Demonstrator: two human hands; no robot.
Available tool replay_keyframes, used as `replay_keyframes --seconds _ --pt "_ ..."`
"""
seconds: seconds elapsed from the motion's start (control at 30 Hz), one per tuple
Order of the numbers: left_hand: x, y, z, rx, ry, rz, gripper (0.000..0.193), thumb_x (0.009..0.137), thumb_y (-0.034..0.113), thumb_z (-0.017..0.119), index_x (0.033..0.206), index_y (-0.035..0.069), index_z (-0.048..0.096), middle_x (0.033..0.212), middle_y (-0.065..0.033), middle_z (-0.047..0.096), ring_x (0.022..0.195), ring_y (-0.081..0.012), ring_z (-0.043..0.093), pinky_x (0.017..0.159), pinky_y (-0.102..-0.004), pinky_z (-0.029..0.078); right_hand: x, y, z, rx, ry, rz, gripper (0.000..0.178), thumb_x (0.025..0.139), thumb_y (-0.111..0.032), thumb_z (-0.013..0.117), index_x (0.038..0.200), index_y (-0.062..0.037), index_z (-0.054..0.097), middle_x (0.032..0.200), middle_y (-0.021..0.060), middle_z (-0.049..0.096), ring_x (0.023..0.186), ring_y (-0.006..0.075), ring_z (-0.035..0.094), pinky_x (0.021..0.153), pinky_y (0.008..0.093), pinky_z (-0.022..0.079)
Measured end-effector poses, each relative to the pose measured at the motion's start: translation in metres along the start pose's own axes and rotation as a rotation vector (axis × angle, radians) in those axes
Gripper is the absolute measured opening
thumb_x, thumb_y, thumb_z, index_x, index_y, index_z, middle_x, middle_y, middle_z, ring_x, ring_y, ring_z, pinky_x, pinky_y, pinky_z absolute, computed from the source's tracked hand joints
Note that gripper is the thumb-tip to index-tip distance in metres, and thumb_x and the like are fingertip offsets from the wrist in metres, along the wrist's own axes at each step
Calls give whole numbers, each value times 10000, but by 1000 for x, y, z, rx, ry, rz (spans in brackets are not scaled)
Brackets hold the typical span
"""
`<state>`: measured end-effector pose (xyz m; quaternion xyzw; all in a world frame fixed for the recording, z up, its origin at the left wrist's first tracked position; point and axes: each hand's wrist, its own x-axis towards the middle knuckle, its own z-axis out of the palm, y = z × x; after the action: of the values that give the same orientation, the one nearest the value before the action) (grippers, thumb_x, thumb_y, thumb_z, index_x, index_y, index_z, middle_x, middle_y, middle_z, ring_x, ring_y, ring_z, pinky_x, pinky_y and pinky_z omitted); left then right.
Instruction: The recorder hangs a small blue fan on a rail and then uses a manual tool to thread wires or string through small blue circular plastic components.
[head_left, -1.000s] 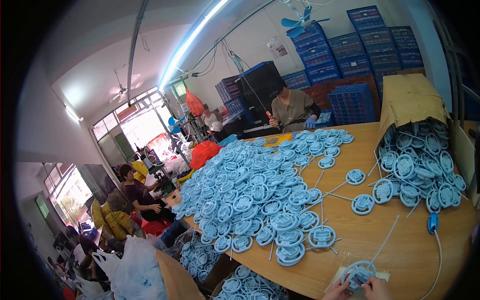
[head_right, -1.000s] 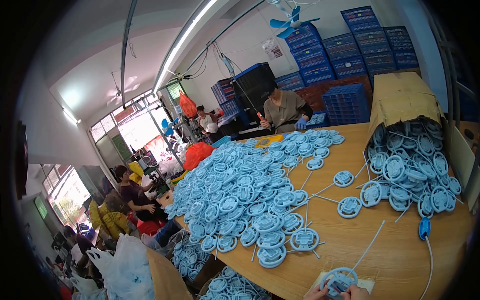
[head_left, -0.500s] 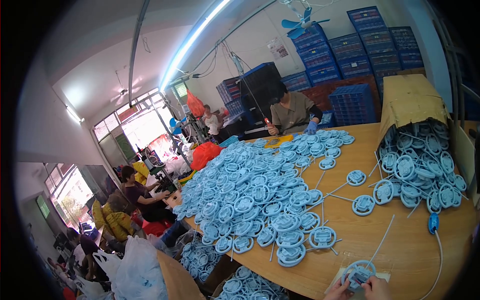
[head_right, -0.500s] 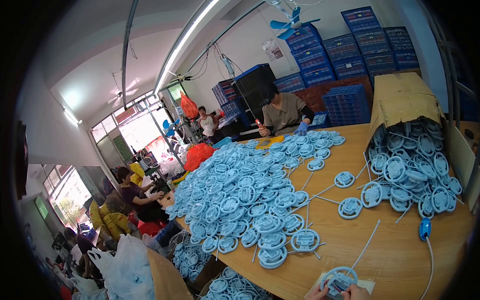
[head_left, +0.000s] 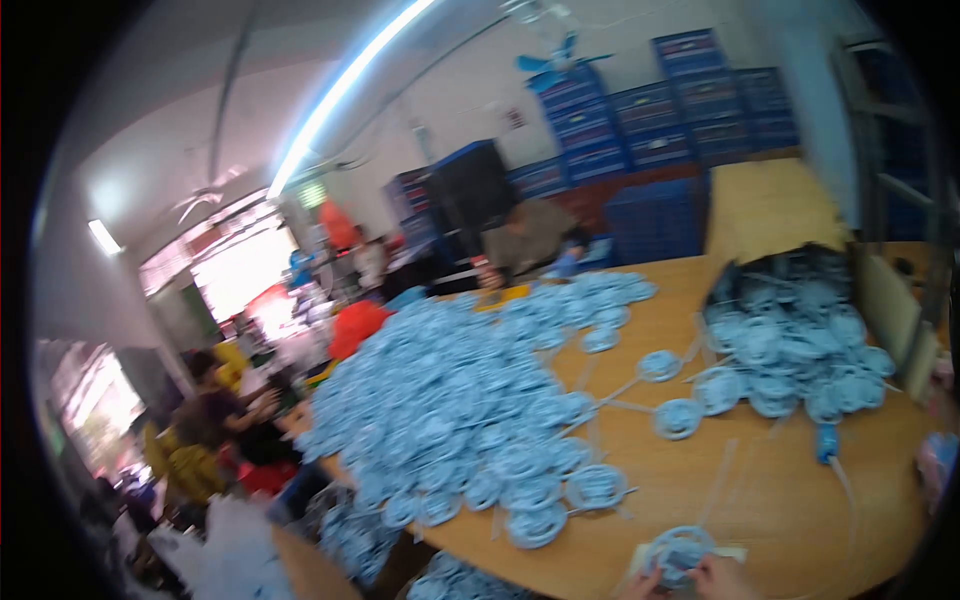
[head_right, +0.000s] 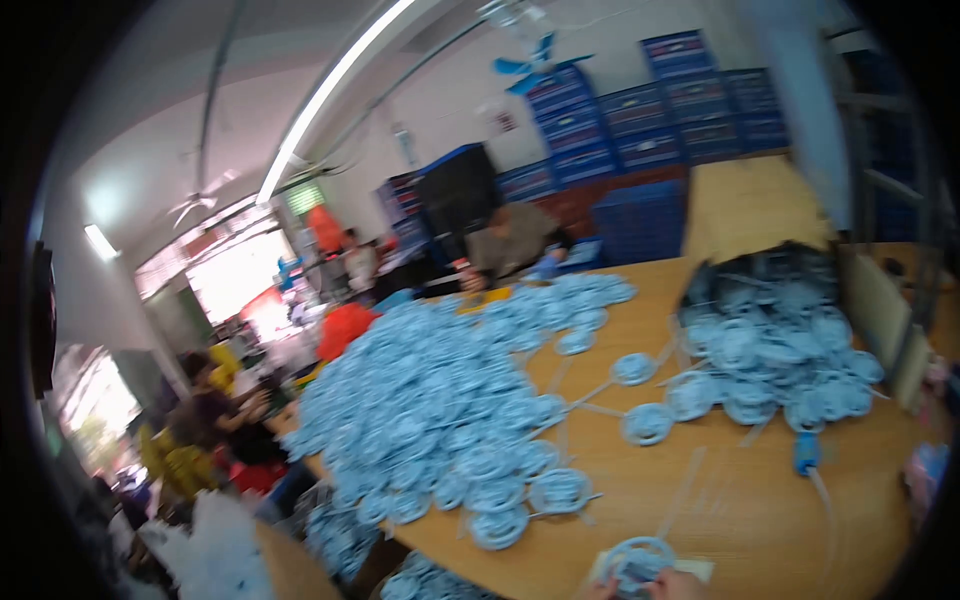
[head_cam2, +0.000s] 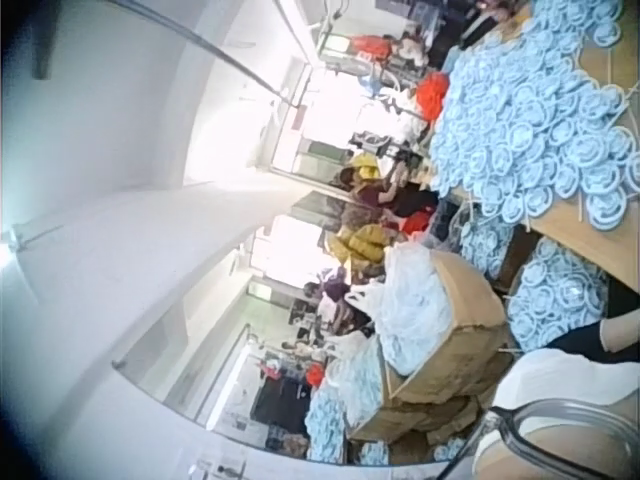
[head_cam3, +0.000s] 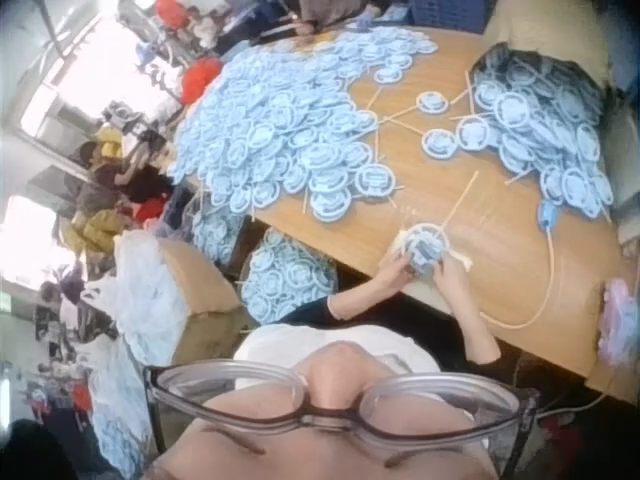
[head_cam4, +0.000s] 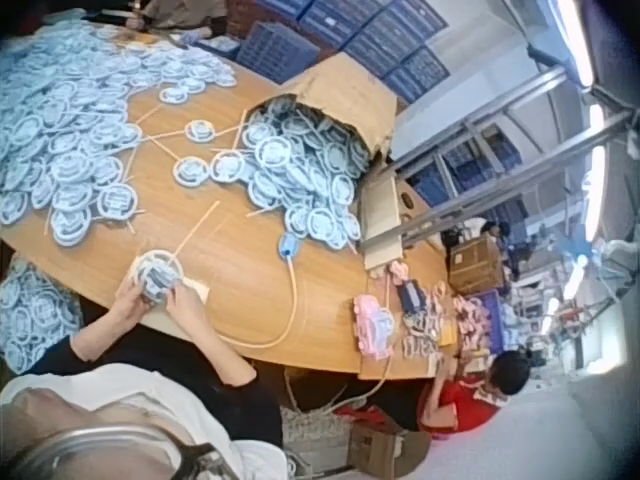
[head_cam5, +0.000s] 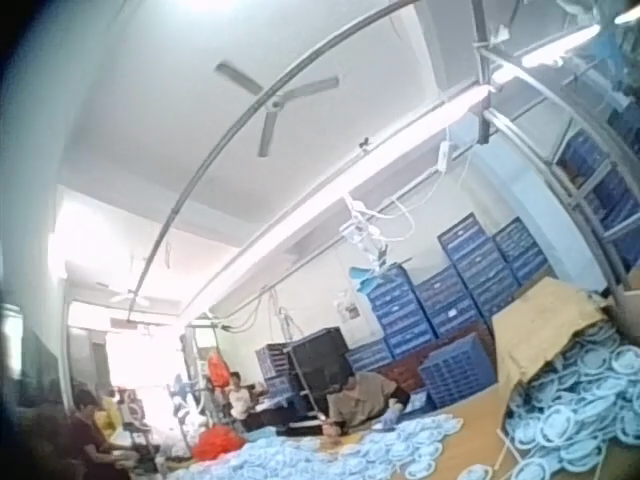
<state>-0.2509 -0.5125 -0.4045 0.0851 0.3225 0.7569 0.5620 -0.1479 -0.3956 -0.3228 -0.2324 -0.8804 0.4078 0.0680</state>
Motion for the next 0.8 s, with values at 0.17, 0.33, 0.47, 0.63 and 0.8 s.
replay_keyframes --seconds 0.17,0.33,0.47,0.63,0.8 --pt "-2 -2 -20 -28 -60 33 472 871 223 497 1287 160 281 1245 -65 411 1108 -249 458 831 -458 451 10 16 7 -26 -25 -11 175 786 -146 518 835 22 533 787 245 567 764 406 544 666 445 432" --pt "0 -18 -9 14 62 128 488 870 204 500 1293 163 259 1257 -71 388 1111 -270 449 829 -490 446 -3 27 -1 18 -13 62 187 791 -114 511 924 16 538 828 240 571 783 385 553 685 423 437" --pt "0 -10 -10 81 88 122 498 870 193 502 1296 165 246 1264 -75 373 1113 -283 444 829 -509 443 2 19 -2 -22 -50 -5 197 795 -106 508 948 17 531 842 234 574 791 376 556 691 419 438" --pt "-5 1 24 46 130 29 437 881 200 474 1277 136 299 1239 -91 412 1102 -285 459 825 -506 452 -7 21 -8 7 -47 53 203 799 -100 506 962 18 530 857 229 580 801 367 563 705 410 439" --pt "-14 21 43 92 91 -9 484 879 266 475 1302 136 278 1268 -101 412 1144 -263 440 866 -456 445 -7 27 -5 71 -70 74 202 808 -113 505 960 18 529 868 233 576 820 367 556 720 399 438"
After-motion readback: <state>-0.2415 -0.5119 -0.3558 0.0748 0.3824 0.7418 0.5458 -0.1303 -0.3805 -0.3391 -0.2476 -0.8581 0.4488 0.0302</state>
